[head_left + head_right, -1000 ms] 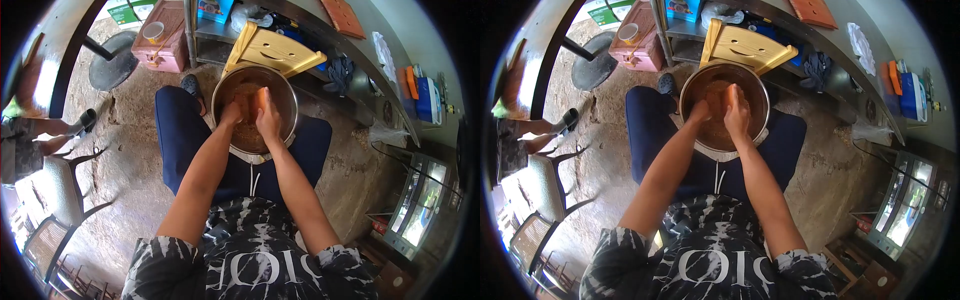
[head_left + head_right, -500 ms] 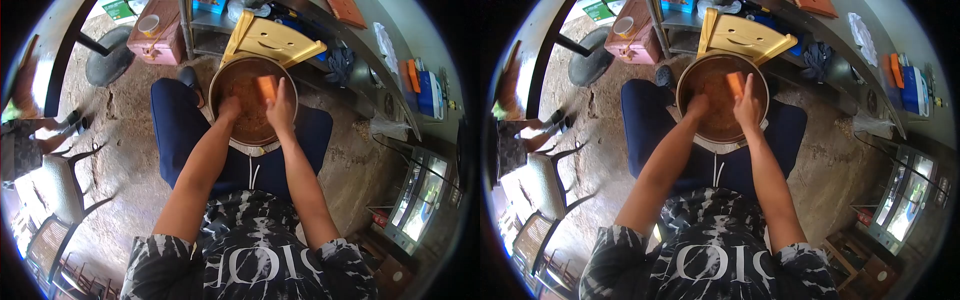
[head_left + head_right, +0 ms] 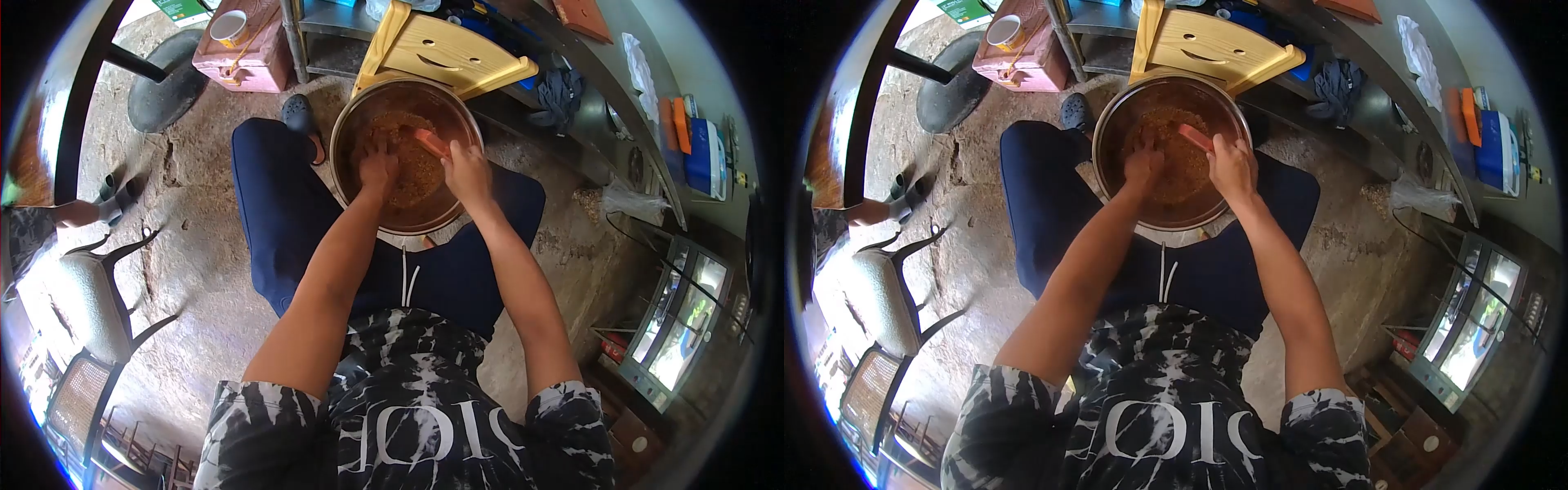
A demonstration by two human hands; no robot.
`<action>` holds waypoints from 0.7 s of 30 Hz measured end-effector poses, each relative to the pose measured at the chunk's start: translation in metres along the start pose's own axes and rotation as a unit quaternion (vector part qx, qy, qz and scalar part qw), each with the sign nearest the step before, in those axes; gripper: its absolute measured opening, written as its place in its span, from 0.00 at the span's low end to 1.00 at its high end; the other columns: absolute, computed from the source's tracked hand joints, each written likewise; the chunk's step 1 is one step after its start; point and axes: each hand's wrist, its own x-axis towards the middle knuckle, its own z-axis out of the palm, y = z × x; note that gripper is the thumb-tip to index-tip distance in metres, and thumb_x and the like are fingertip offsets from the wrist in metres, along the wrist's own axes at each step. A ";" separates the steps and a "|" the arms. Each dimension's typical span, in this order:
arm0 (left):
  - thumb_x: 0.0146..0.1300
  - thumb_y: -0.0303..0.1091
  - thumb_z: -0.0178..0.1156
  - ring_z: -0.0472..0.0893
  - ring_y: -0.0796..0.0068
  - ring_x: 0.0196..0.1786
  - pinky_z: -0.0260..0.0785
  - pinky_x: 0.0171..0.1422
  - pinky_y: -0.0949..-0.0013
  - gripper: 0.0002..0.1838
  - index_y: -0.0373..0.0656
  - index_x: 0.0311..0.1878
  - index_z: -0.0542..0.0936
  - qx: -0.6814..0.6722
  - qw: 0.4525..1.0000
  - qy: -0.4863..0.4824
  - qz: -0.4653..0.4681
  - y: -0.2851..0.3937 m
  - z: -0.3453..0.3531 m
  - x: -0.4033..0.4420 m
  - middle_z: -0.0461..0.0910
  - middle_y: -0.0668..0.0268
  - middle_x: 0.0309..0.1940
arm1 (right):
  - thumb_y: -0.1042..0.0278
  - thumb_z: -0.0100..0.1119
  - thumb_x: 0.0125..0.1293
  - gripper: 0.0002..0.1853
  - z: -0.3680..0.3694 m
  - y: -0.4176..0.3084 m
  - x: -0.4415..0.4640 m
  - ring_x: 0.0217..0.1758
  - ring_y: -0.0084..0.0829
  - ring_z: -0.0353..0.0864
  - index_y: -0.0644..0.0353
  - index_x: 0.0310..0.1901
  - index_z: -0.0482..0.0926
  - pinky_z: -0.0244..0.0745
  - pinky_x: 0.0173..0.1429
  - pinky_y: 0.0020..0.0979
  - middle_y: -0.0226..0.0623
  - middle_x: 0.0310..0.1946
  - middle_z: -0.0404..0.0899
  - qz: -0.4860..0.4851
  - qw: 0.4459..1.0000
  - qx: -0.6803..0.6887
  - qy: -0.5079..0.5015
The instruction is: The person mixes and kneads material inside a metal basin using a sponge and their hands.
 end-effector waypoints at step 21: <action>0.58 0.32 0.65 0.86 0.45 0.50 0.81 0.51 0.53 0.14 0.36 0.46 0.88 -0.023 0.982 -0.184 -0.032 0.008 -0.023 -0.029 0.86 0.42 0.45 | 0.60 0.66 0.63 0.18 -0.008 -0.040 -0.030 0.45 0.60 0.86 0.68 0.45 0.79 0.81 0.53 0.51 0.63 0.37 0.85 0.295 0.948 0.026 -0.117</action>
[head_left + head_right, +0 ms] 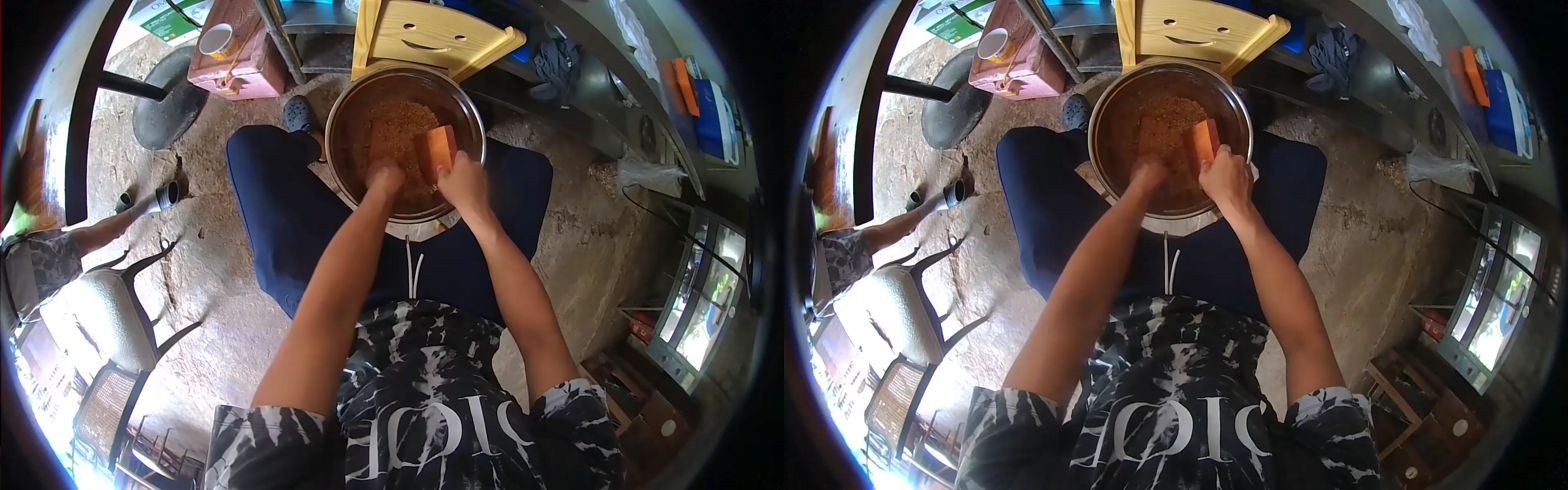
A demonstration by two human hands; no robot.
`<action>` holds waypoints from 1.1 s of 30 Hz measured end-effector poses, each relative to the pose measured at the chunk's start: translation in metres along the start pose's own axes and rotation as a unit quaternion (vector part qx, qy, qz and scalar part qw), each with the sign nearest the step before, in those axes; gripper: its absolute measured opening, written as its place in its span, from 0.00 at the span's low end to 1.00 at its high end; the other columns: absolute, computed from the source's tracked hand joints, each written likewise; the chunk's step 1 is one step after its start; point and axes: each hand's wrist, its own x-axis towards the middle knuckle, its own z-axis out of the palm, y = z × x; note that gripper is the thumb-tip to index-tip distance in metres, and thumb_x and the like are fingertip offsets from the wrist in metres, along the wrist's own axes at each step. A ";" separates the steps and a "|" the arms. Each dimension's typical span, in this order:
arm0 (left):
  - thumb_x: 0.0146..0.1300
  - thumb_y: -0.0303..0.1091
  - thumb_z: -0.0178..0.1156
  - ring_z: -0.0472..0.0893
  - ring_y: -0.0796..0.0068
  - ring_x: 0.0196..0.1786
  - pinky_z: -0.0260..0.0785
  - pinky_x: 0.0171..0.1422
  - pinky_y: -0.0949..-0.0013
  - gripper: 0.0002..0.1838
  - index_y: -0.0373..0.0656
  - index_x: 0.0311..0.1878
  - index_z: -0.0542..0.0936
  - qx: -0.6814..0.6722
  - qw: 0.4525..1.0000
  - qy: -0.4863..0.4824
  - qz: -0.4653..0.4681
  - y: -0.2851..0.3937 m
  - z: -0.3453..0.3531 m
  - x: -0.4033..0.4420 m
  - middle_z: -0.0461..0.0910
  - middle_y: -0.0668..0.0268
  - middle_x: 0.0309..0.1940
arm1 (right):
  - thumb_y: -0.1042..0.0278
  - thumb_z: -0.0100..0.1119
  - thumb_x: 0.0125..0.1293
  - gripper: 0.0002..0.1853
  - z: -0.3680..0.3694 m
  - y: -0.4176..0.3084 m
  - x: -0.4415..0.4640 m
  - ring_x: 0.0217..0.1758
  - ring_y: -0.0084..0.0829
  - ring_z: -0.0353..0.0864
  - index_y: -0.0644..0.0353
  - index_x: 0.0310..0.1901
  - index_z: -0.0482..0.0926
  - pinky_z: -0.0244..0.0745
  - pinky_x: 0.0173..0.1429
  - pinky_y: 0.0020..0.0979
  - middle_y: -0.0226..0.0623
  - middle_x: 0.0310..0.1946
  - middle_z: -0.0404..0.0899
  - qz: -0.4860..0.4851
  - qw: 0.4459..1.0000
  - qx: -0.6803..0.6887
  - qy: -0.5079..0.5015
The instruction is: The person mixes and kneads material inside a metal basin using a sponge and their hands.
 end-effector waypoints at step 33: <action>0.56 0.41 0.69 0.84 0.46 0.57 0.78 0.62 0.54 0.20 0.36 0.47 0.87 -0.100 0.986 0.036 -0.128 0.027 -0.028 0.000 0.84 0.42 0.51 | 0.68 0.63 0.64 0.18 0.035 -0.007 0.022 0.41 0.60 0.87 0.70 0.48 0.69 0.82 0.49 0.51 0.64 0.34 0.84 -0.015 0.998 0.053 0.042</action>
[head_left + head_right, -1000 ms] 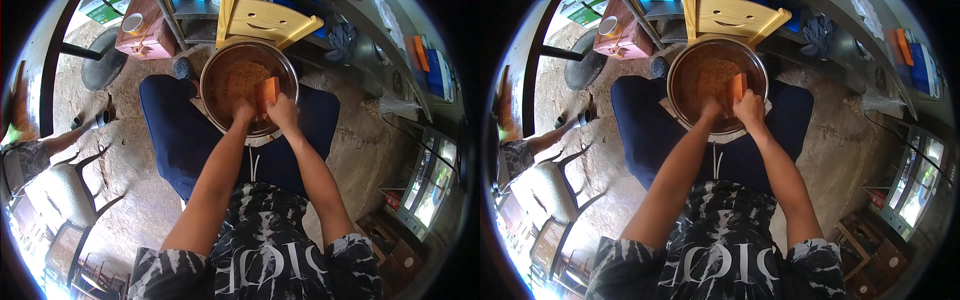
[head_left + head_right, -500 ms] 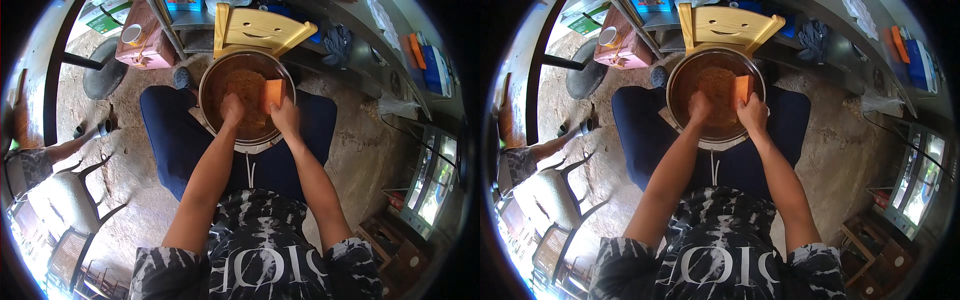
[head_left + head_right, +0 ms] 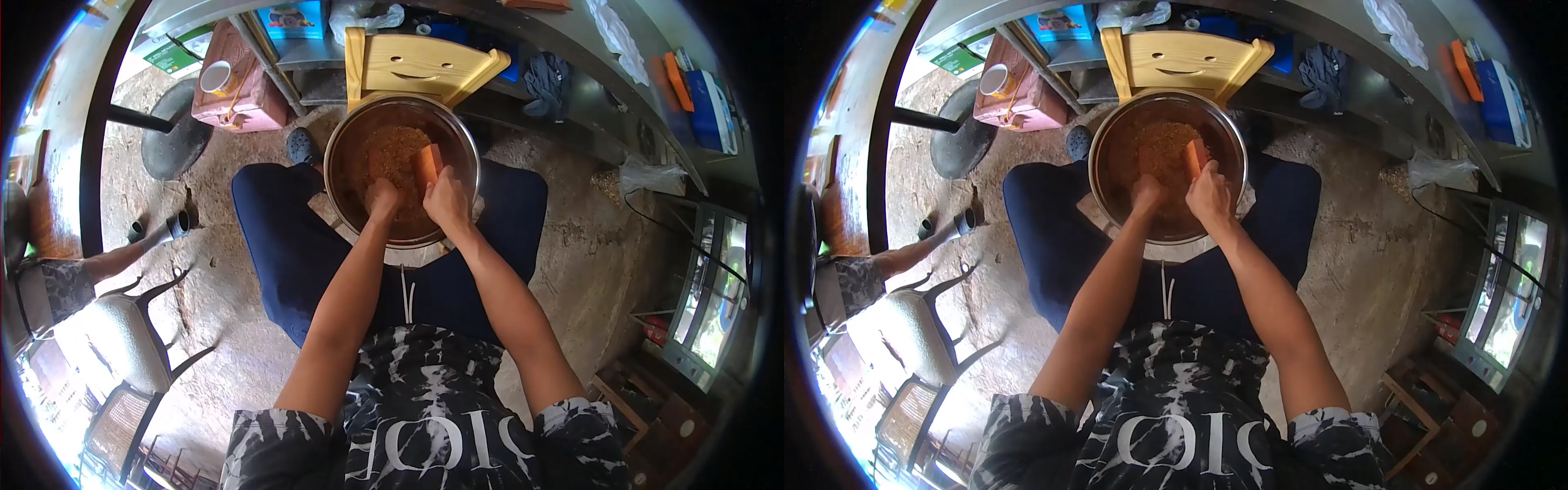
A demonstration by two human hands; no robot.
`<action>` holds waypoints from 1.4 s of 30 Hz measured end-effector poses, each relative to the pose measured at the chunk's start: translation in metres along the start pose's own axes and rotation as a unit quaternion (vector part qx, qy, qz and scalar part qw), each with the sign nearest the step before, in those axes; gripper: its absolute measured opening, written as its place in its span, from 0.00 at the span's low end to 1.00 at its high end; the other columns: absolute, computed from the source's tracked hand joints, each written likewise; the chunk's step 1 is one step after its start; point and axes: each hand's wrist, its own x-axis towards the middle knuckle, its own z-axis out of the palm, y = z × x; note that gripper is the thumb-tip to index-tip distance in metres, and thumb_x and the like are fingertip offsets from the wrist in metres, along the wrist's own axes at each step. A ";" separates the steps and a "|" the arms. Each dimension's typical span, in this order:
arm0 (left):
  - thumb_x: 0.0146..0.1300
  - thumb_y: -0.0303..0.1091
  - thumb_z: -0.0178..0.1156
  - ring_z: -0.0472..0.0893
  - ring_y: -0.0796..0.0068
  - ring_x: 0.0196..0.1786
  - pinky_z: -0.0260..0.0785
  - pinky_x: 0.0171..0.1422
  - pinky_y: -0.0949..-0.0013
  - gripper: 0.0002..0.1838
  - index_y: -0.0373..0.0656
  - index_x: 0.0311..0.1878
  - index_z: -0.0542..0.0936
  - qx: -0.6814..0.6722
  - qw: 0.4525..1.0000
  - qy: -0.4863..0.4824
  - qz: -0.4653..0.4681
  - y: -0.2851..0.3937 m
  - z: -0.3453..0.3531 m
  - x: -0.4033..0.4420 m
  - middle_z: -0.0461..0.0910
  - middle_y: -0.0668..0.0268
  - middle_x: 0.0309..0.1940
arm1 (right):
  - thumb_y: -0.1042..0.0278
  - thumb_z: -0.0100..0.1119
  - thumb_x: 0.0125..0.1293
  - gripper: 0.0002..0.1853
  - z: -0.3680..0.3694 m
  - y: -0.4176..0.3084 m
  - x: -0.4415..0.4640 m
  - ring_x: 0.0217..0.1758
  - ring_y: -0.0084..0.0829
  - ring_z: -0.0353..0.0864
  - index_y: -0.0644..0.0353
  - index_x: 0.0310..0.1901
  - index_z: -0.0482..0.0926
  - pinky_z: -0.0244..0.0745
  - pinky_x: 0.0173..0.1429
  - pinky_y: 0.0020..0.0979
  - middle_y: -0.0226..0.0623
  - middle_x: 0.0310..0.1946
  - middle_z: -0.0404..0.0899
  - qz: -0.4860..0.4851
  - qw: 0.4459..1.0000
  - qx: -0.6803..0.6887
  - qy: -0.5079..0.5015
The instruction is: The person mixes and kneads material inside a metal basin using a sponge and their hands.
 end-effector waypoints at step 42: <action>0.58 0.29 0.54 0.82 0.48 0.61 0.72 0.58 0.57 0.22 0.22 0.52 0.81 -0.283 0.957 0.004 -0.062 0.009 -0.011 0.041 0.84 0.40 0.50 | 0.69 0.59 0.68 0.45 -0.059 -0.037 0.050 0.47 0.62 0.84 0.42 0.82 0.45 0.81 0.50 0.54 0.63 0.60 0.77 -0.087 0.979 0.075 0.166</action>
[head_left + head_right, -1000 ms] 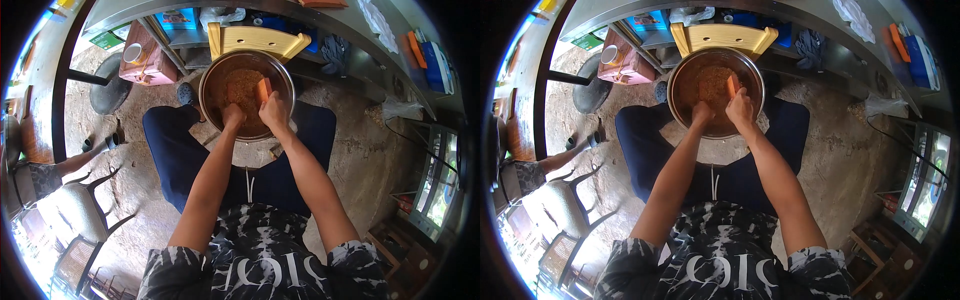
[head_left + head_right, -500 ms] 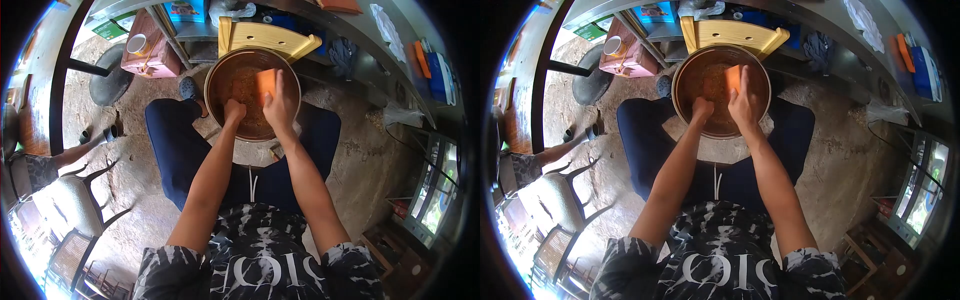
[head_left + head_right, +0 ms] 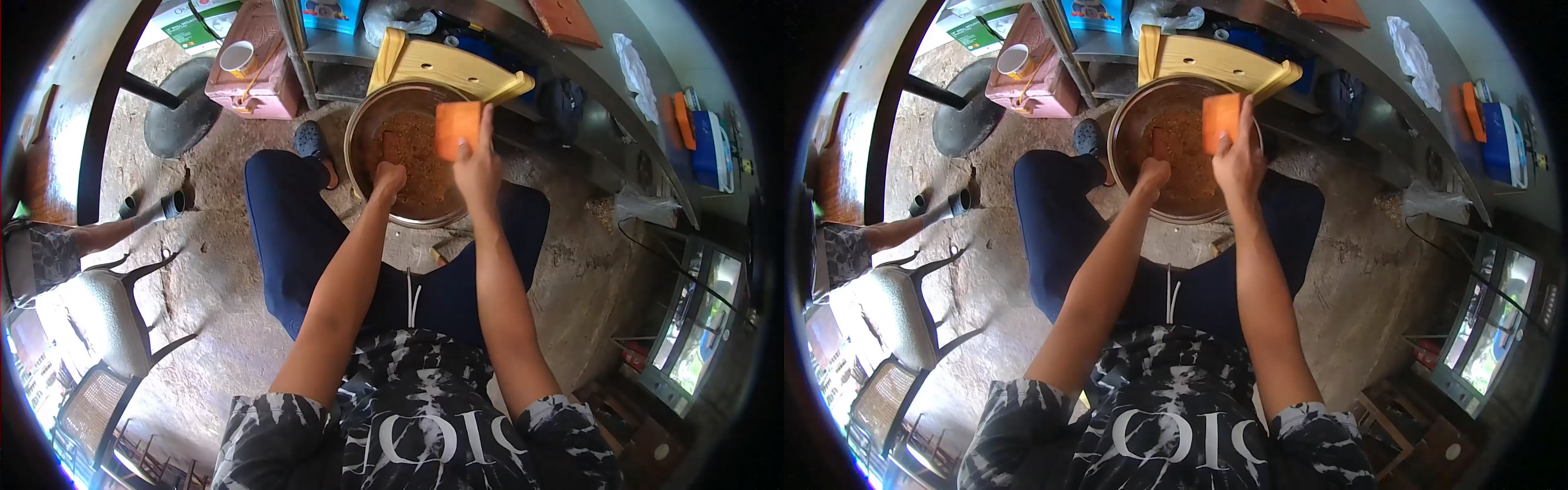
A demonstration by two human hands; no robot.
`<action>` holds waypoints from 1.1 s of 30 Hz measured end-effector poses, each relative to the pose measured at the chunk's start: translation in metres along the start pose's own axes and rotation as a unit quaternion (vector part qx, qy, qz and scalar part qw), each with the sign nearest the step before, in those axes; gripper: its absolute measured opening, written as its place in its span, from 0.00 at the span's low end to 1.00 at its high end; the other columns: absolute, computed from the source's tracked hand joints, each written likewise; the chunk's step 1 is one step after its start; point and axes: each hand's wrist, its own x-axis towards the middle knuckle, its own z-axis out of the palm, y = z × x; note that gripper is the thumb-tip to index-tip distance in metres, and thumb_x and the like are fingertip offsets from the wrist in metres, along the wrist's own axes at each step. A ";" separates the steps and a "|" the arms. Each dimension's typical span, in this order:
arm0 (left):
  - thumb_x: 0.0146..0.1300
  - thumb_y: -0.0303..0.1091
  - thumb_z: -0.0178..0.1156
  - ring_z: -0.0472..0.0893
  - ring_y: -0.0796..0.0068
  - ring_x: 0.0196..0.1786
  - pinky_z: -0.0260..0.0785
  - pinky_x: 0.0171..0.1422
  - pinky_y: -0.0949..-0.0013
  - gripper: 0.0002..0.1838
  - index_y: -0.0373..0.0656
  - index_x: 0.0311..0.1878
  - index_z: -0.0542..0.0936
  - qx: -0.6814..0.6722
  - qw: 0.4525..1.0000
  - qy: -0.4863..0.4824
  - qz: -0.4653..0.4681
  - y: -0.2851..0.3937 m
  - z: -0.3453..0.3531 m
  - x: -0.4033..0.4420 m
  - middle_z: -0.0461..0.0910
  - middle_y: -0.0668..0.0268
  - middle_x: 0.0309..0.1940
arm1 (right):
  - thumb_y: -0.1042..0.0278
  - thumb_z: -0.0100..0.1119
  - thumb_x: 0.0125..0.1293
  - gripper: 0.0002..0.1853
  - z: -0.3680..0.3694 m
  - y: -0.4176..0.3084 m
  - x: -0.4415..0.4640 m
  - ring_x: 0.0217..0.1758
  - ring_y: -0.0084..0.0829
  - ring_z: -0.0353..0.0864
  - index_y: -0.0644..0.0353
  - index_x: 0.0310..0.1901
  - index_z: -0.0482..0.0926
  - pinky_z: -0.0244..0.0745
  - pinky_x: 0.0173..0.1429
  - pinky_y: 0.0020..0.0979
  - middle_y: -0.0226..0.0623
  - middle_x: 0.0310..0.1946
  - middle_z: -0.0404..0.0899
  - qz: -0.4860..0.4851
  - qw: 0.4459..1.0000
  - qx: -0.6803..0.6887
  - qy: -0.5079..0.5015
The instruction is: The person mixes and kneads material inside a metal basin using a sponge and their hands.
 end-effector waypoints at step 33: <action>0.70 0.42 0.52 0.75 0.54 0.65 0.68 0.62 0.54 0.28 0.35 0.68 0.71 -0.232 0.969 -0.080 -0.032 -0.013 -0.001 0.032 0.74 0.50 0.65 | 0.74 0.59 0.66 0.43 0.067 -0.016 -0.022 0.66 0.58 0.75 0.43 0.80 0.52 0.76 0.66 0.48 0.57 0.70 0.69 -0.090 0.992 0.010 -0.094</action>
